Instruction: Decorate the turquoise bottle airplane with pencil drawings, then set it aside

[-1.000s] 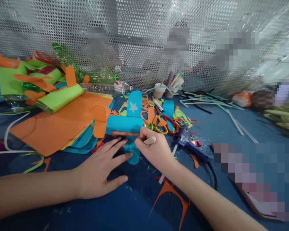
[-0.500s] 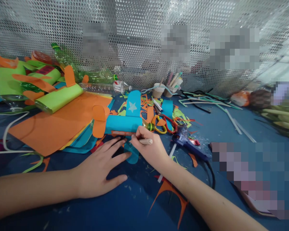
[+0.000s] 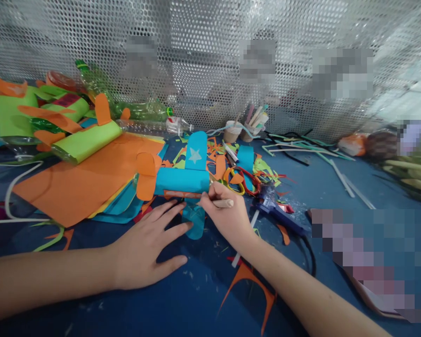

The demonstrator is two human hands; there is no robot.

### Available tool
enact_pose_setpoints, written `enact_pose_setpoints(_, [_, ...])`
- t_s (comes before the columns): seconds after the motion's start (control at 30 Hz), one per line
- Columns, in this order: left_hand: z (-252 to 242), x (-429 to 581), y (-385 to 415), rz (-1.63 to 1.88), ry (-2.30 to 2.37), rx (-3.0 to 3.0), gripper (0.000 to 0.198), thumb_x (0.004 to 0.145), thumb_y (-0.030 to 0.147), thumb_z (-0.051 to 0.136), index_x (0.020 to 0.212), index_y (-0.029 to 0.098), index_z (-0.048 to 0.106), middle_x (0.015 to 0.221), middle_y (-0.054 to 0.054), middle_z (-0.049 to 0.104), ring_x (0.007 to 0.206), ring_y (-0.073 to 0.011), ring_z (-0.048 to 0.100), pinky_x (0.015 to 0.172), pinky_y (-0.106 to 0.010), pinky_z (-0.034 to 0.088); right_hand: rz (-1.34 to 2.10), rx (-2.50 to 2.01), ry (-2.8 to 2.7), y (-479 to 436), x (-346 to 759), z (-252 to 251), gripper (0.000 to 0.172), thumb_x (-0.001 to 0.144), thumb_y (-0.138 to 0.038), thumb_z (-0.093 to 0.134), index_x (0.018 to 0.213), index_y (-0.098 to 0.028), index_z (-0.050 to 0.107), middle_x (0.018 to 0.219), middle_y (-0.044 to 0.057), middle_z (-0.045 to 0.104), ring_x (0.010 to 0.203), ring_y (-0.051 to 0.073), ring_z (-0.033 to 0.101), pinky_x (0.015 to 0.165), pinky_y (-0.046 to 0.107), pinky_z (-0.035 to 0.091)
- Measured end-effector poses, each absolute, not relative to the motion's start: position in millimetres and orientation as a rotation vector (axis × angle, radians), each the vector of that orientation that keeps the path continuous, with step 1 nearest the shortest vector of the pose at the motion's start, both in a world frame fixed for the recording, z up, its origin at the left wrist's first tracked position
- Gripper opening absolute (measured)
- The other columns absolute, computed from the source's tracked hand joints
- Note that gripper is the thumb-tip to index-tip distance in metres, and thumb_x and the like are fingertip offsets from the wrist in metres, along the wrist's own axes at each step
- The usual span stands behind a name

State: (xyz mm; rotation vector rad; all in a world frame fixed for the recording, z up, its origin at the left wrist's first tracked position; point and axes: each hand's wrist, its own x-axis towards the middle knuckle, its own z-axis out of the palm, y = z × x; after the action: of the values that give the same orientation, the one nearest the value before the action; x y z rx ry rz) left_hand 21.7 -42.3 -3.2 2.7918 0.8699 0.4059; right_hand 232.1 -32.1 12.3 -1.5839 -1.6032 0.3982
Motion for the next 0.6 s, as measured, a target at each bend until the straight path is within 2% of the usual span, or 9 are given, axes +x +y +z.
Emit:
enact_pose_setpoints(0.23, [-5.2,20.8,-42.8,0.427,0.879,2.79,0.056,0.088,0.055,0.044,0.132,0.021,0.05,0.146,-0.019,0.035,0.135,-0.0415,0.03,0.104,-0.061,0.033,0.512,-1.611,-1.597,-32.5,231.4,11.4,0.027,0.081,-0.033,0.054,0.063,-0.022,0.037,0.048,-0.007,0.038,0.044,0.009,0.035,0.044,0.022,0.029])
enact_pose_setpoints(0.6, [-2.6,21.2,-42.9,0.398,0.875,2.797,0.056,0.088,0.055,0.045,0.132,0.021,0.05,0.146,-0.019,0.035,0.134,-0.0414,0.031,0.103,-0.062,0.034,0.497,-1.583,-1.617,-32.9,230.6,11.6,0.026,0.081,-0.031,0.053,0.063,-0.022,0.037,0.048,-0.007,0.039,0.044,0.009,0.038,0.044,0.022,0.03])
